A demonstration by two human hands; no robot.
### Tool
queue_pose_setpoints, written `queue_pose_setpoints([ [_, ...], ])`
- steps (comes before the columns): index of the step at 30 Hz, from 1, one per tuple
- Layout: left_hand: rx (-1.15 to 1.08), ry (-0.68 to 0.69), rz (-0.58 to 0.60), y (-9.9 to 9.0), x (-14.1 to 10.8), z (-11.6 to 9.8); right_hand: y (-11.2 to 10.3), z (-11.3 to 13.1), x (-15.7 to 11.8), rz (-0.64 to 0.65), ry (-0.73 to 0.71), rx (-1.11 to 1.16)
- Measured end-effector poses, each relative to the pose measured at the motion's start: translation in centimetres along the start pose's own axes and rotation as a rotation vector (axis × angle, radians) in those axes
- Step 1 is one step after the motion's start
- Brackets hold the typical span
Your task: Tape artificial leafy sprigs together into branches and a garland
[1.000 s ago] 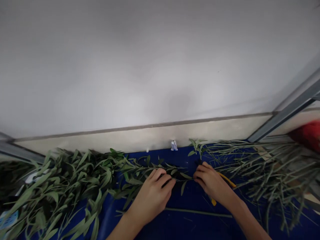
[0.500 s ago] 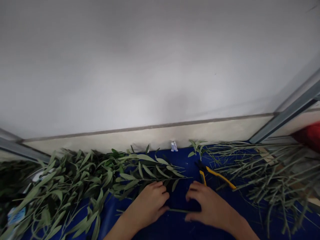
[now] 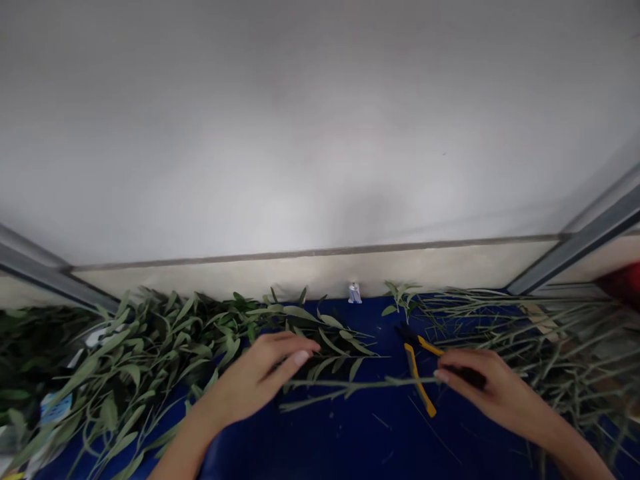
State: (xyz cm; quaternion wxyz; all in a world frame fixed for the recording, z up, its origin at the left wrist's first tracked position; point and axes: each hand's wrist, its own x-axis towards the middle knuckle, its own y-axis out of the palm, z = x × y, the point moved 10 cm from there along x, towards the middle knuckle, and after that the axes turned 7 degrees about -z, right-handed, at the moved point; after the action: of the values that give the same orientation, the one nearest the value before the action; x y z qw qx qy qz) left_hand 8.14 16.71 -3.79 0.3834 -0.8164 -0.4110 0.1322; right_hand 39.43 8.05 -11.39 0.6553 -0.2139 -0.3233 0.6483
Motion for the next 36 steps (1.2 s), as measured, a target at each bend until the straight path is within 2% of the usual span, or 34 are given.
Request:
queue_pose_setpoints([
  [3, -0.22, -0.062, -0.268, -3.5, 0.4, 1.9, -1.2, -1.9, 0.6, -0.082, 0.062, 0.038],
  [5, -0.387, -0.126, -0.442, -4.6, 0.7, 3.4, -1.2, -2.8, 0.9, -0.14, 0.117, 0.073],
  [6, -0.457, -0.163, -0.482, -4.3, 0.9, 3.9, -1.0, -3.0, 1.0, -0.16, 0.145, 0.093],
  [9, -0.638, -0.201, -0.444, -1.4, 2.3, 3.7, 0.7, -2.5, 1.3, -0.187, 0.211, 0.161],
  [12, -0.828, -0.189, -0.362, 1.7, 3.6, 2.0, 3.6, 0.1, 1.5, -0.115, 0.205, 0.274],
  [17, -0.957, -0.253, -0.451, 2.5, 3.8, 1.5, 10.8, 4.3, 0.1, 0.35, 0.311, 0.6],
  [20, -0.974, -0.315, -0.416, 2.9, 3.3, 1.8, 12.6, 5.2, -0.9, 0.474, 0.308, 0.746],
  [22, -0.976, -0.345, -0.439, 3.0, 2.5, 2.1, 13.1, 4.7, -1.3, 0.457, 0.32, 0.8],
  [27, -0.984, -0.399, -0.473, 3.8, 0.8, 3.0, 13.4, 3.5, -1.8, 0.262, 0.315, 0.821],
  [31, -0.942, -0.424, -0.468, 4.4, 0.2, 3.1, 13.4, 4.4, -2.2, 0.228, 0.277, 0.823],
  [36, -0.904, -0.394, -0.511, 3.3, 0.0, 2.2, 12.6, 4.0, -2.2, 0.202, 0.282, 0.809],
])
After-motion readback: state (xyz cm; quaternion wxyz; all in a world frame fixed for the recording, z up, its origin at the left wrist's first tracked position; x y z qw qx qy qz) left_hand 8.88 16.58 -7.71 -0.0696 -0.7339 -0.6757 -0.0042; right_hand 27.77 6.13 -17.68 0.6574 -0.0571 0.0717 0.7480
